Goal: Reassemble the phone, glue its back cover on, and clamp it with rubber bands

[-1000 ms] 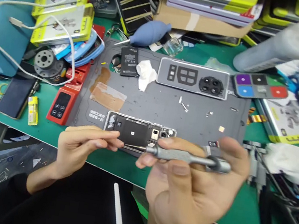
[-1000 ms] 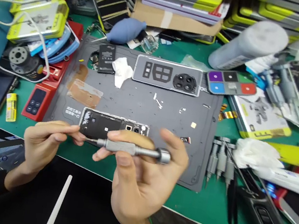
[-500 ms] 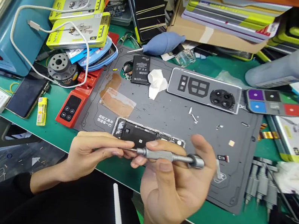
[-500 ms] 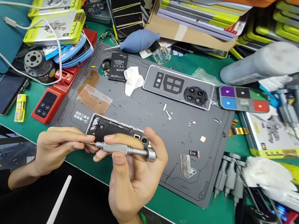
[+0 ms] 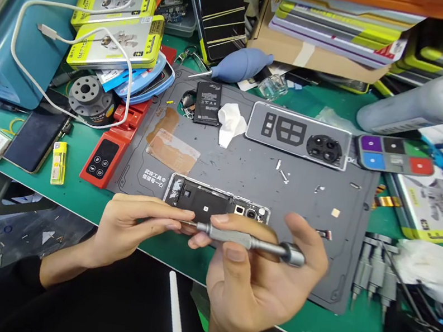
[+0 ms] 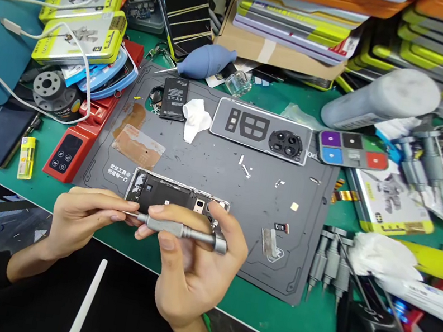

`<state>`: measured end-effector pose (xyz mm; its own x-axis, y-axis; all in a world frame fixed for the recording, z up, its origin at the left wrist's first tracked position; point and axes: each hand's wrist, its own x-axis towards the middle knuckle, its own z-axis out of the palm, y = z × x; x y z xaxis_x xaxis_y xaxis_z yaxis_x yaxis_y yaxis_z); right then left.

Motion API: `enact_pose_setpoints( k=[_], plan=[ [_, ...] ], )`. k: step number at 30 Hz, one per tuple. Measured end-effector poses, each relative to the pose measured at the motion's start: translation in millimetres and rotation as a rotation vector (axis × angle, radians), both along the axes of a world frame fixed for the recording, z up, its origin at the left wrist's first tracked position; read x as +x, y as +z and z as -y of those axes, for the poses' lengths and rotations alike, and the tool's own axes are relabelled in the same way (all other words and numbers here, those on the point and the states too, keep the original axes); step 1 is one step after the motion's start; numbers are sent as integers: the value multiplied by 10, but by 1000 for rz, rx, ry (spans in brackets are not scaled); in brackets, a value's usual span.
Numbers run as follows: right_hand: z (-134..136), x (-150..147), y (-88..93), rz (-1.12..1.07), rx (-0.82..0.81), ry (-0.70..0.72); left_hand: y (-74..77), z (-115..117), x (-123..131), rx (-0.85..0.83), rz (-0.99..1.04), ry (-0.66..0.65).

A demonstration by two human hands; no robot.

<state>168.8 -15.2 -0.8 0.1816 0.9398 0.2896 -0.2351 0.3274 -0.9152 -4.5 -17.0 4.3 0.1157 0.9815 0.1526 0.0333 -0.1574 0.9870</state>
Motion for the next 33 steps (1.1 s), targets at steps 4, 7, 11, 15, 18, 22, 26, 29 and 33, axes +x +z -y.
enact_pose_setpoints(
  k=[4,7,11,15,18,22,26,29,33],
  plan=[
    [11,-3,32,-35,-57,74,-15,7,-28,43,13,-30],
    [7,-8,50,-49,-58,77,-22,7,-46,77,13,-45],
    [-23,-22,45,-81,-81,56,-29,3,-63,101,31,-77],
    [-47,-24,18,-87,-76,90,-25,-2,-68,103,41,-79],
    [-38,-16,0,-70,-80,96,-21,-7,-69,102,31,-76],
    [-10,-2,-9,-67,-124,81,-25,-11,-74,93,35,-84],
    [6,19,-11,1,-40,54,-27,-6,-78,76,14,-84],
    [12,25,-11,44,19,69,-15,-5,-80,65,0,-73],
    [18,12,-14,-16,-7,128,-6,-3,-85,47,23,-86]
  ],
)
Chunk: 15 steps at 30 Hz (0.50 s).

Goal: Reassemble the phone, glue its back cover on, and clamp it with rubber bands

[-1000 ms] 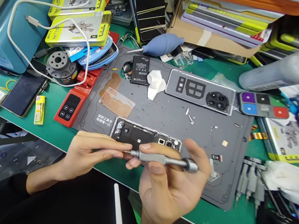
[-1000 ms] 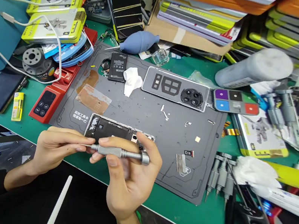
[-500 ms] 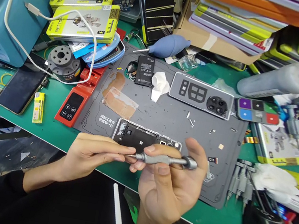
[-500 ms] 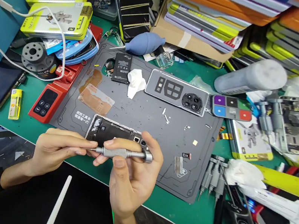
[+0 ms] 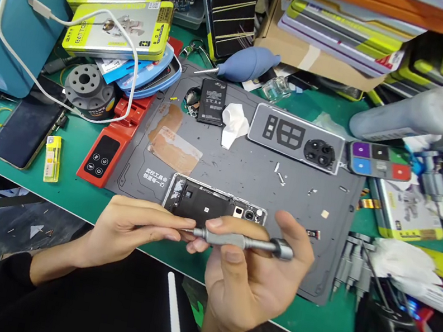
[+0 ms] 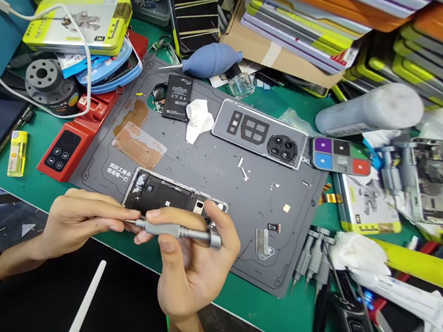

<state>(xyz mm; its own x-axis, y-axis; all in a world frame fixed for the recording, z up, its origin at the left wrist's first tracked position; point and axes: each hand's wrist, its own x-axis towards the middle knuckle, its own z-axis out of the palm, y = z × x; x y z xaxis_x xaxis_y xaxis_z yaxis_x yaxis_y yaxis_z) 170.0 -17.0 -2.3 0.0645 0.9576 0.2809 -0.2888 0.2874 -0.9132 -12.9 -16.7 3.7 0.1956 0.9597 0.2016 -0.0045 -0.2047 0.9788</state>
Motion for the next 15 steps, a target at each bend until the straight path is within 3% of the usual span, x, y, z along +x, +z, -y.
enact_pose_setpoints(
  k=[6,8,11,13,15],
  plan=[
    [-92,116,33,23,-49,2,-26,22,-87,-22,-73,-91],
    [-183,185,68,129,55,-95,-24,8,-140,105,-291,16],
    [-349,219,123,419,273,-403,-22,-49,-198,375,-698,198],
    [-460,172,140,632,416,-523,-31,-97,-207,450,-862,139],
    [-562,85,130,790,534,-510,-51,-131,-198,457,-933,49]
  ],
)
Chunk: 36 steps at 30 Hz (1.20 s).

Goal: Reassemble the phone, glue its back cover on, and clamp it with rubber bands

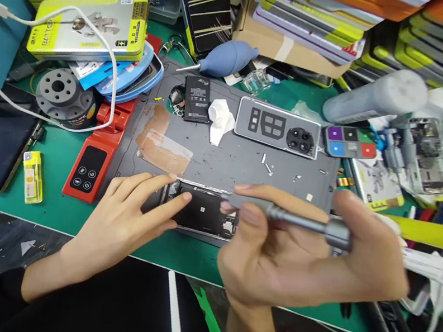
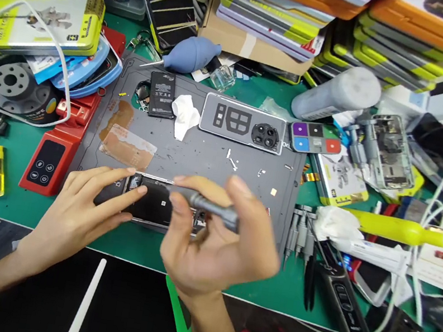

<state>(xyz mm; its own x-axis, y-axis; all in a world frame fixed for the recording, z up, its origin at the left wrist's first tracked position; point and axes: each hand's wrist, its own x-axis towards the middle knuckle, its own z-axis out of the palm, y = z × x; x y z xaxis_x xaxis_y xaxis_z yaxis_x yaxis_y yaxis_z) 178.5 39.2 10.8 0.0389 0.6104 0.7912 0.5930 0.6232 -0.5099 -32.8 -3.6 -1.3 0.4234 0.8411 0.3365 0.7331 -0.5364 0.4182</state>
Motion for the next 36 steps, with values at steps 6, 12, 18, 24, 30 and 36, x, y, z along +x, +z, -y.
enact_pose_setpoints(
  k=[6,12,18,24,30,36],
  plan=[
    [-160,-242,-120,134,42,63,-62,12,15,-26,-81,16],
    [-143,-253,-168,198,-35,17,-68,-11,12,-25,-71,1],
    [-116,-224,-151,251,-94,35,-61,-18,18,-33,-46,1],
    [-104,-37,-182,375,134,-91,-63,-8,-3,-49,-61,-13],
    [-178,16,-236,293,188,-85,-63,-2,3,-51,-87,-21],
    [-136,152,-306,233,40,-63,-71,3,1,-41,-85,-25]
  ],
)
